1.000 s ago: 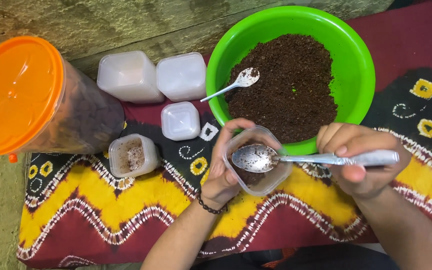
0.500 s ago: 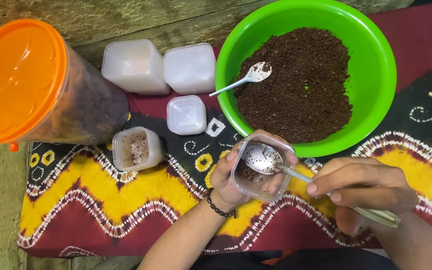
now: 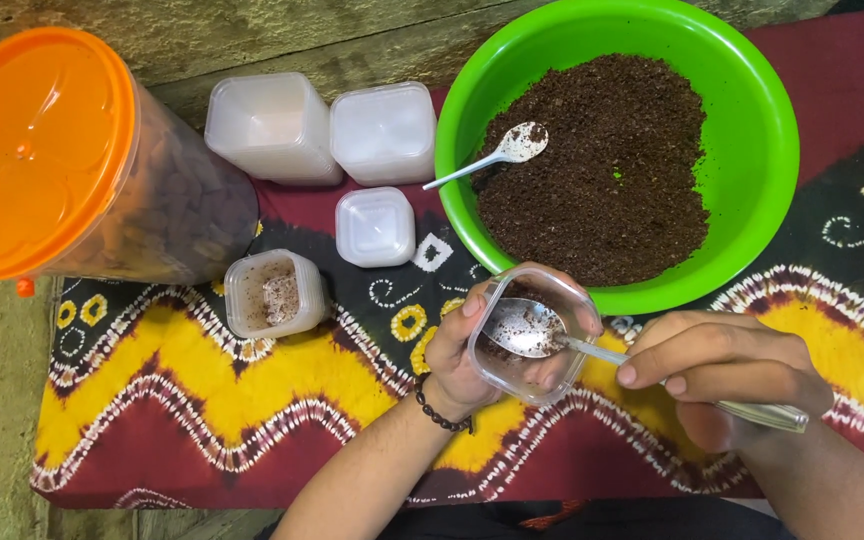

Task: Filling small plastic containers with dark granular material using a spoon and then sealing them with lids.

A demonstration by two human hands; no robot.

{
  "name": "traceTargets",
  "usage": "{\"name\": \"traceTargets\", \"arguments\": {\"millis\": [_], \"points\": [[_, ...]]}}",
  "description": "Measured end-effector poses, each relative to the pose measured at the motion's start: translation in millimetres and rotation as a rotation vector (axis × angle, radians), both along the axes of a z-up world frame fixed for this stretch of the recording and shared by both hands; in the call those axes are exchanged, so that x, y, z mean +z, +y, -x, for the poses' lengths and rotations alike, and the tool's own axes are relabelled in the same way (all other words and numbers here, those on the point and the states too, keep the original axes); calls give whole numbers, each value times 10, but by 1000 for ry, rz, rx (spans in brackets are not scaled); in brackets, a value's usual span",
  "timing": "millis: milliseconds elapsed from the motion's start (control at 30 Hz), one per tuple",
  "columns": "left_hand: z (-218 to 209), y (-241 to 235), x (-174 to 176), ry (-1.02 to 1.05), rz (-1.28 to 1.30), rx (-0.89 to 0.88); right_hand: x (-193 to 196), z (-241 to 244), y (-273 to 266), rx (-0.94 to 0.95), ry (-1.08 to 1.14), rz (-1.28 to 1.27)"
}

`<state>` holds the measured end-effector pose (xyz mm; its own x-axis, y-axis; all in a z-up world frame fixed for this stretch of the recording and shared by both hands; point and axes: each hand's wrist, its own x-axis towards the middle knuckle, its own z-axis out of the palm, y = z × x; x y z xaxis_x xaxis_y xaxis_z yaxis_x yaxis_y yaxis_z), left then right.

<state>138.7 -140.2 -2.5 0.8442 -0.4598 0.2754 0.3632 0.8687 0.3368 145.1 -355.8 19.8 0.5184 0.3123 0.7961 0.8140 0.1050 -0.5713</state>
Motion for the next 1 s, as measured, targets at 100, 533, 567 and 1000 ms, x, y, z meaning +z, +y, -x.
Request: {"name": "traceTargets", "arguments": {"millis": [100, 533, 567, 1000], "points": [[-3, -10, 0, -9, 0, 7, -7, -14, -12, -2, -18, 0], [4, -3, 64, -45, -204, 125, -26, 7, -46, 26, 59, -44], [1, -3, 67, -43, -204, 124, -39, 14, -27, 26, 60, -44], [-12, 0, -11, -22, -104, 55, -167, 10, 3, -74, 53, -139]]}}
